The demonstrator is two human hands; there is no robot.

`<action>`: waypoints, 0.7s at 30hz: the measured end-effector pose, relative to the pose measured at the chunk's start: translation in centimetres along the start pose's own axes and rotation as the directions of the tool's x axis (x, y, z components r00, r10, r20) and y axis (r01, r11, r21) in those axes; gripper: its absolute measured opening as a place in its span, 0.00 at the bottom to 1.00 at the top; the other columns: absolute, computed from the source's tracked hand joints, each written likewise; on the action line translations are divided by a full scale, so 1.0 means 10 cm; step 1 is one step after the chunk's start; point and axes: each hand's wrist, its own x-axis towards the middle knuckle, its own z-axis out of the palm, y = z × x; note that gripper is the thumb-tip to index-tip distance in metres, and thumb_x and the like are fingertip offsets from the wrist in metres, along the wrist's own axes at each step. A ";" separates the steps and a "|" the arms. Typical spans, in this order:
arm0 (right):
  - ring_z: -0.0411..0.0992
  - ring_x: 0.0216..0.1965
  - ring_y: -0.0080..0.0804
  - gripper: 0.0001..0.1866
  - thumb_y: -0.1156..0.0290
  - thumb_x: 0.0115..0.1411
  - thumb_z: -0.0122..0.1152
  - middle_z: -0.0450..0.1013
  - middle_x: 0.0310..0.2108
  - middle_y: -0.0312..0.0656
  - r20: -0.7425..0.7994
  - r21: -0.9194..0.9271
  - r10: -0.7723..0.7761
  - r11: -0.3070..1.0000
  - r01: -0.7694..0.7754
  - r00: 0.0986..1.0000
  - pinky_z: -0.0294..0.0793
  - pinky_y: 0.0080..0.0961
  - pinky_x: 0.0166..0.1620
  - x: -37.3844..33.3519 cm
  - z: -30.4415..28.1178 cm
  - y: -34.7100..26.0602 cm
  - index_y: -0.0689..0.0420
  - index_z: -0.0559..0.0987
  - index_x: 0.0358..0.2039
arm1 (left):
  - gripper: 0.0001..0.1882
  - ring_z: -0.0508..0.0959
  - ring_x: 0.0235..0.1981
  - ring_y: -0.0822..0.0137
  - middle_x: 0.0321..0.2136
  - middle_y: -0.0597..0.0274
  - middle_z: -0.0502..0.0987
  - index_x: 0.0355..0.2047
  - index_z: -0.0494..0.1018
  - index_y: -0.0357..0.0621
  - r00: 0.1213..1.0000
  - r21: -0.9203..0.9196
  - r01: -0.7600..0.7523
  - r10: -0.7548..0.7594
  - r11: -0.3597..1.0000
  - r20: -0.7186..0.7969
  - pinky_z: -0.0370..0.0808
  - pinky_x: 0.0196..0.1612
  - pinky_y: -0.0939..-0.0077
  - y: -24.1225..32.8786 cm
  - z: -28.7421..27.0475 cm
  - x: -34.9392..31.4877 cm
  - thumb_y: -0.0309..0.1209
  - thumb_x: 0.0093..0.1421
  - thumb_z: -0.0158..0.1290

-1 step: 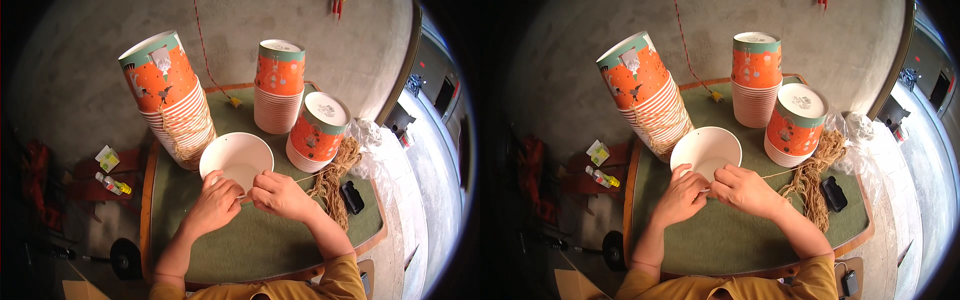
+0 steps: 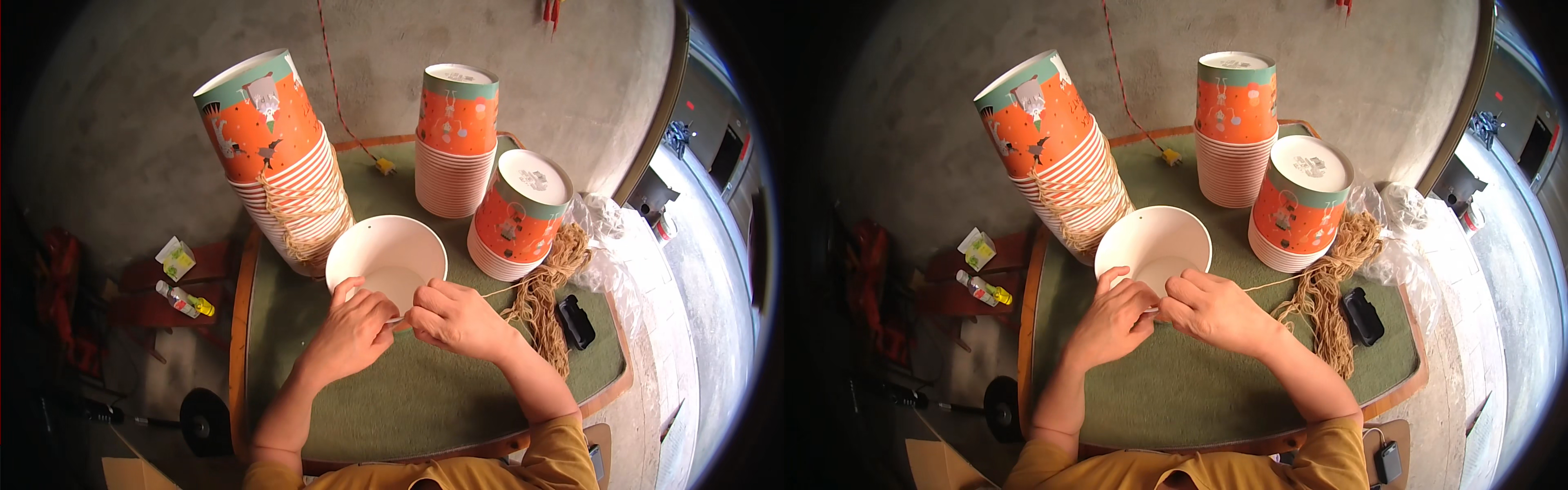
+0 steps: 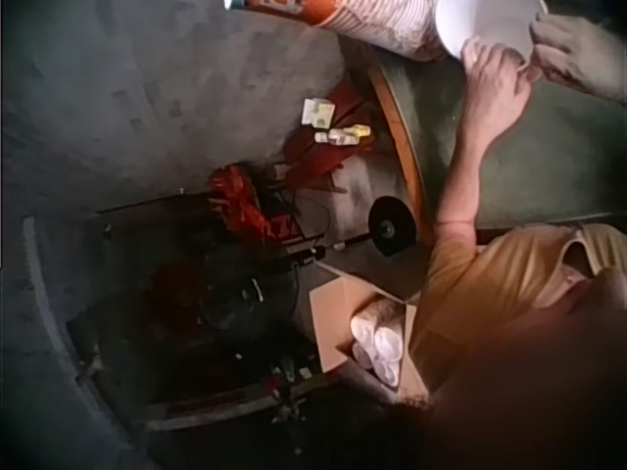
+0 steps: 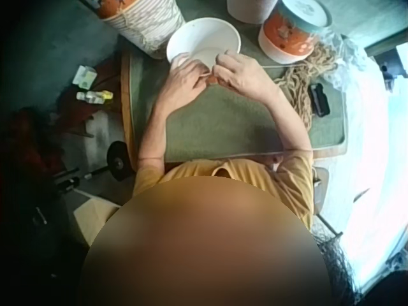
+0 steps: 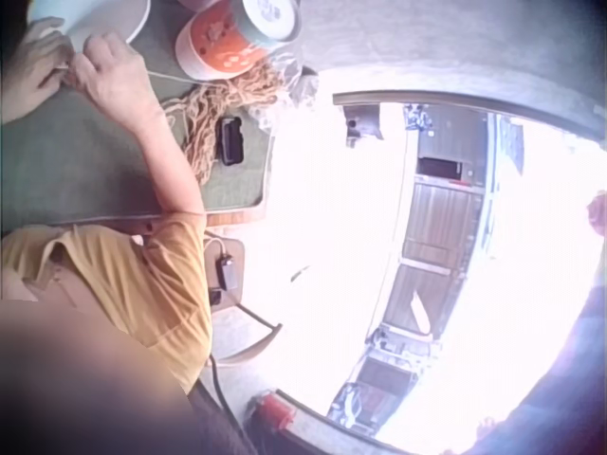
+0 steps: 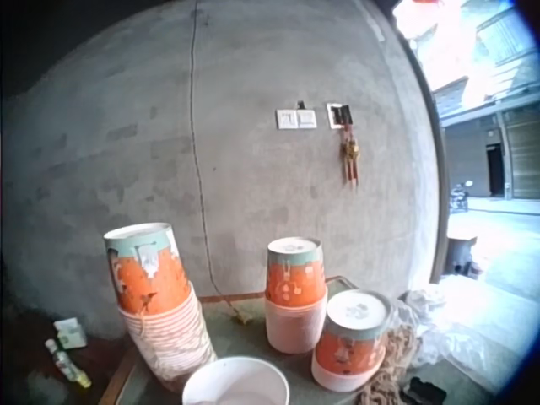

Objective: Threading a string through holes in decorated paper cups to assemble a craft.

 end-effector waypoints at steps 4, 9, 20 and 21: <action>0.67 0.28 0.29 0.11 0.71 0.45 0.65 0.62 0.27 0.35 -0.024 -0.184 -0.109 0.978 0.103 0.994 0.73 0.25 0.29 -0.01 0.02 0.02 0.54 0.70 0.27 | 0.08 0.75 0.42 0.64 0.33 0.64 0.74 0.34 0.72 0.41 1.000 -0.003 0.004 -0.004 1.000 0.017 0.57 0.63 0.57 -0.02 -0.01 0.00 0.25 0.51 0.54; 0.65 0.24 0.25 0.11 0.74 0.45 0.65 0.62 0.25 0.33 -0.088 -0.288 -0.269 0.929 0.234 0.959 0.72 0.19 0.24 -0.08 0.13 0.10 0.53 0.72 0.28 | 0.09 0.75 0.42 0.64 0.32 0.64 0.73 0.33 0.71 0.42 1.000 0.015 0.005 -0.005 1.000 0.029 0.57 0.63 0.58 -0.01 -0.03 0.00 0.25 0.51 0.55; 0.65 0.24 0.23 0.10 0.75 0.46 0.63 0.66 0.26 0.32 -0.194 -0.395 -0.417 0.862 0.319 0.888 0.71 0.16 0.25 -0.22 0.40 0.22 0.54 0.73 0.29 | 0.08 0.75 0.41 0.63 0.30 0.62 0.72 0.32 0.68 0.43 1.000 0.033 0.000 -0.001 0.999 0.025 0.58 0.62 0.57 -0.01 -0.03 0.01 0.24 0.51 0.54; 0.65 0.24 0.23 0.10 0.75 0.46 0.63 0.66 0.26 0.32 -0.195 -0.399 -0.419 0.860 0.319 0.887 0.71 0.16 0.25 -0.22 0.41 0.23 0.54 0.73 0.29 | 0.08 0.75 0.40 0.63 0.30 0.62 0.72 0.32 0.68 0.43 1.000 0.041 -0.001 0.000 0.999 0.027 0.58 0.62 0.57 -0.01 -0.04 0.01 0.24 0.51 0.53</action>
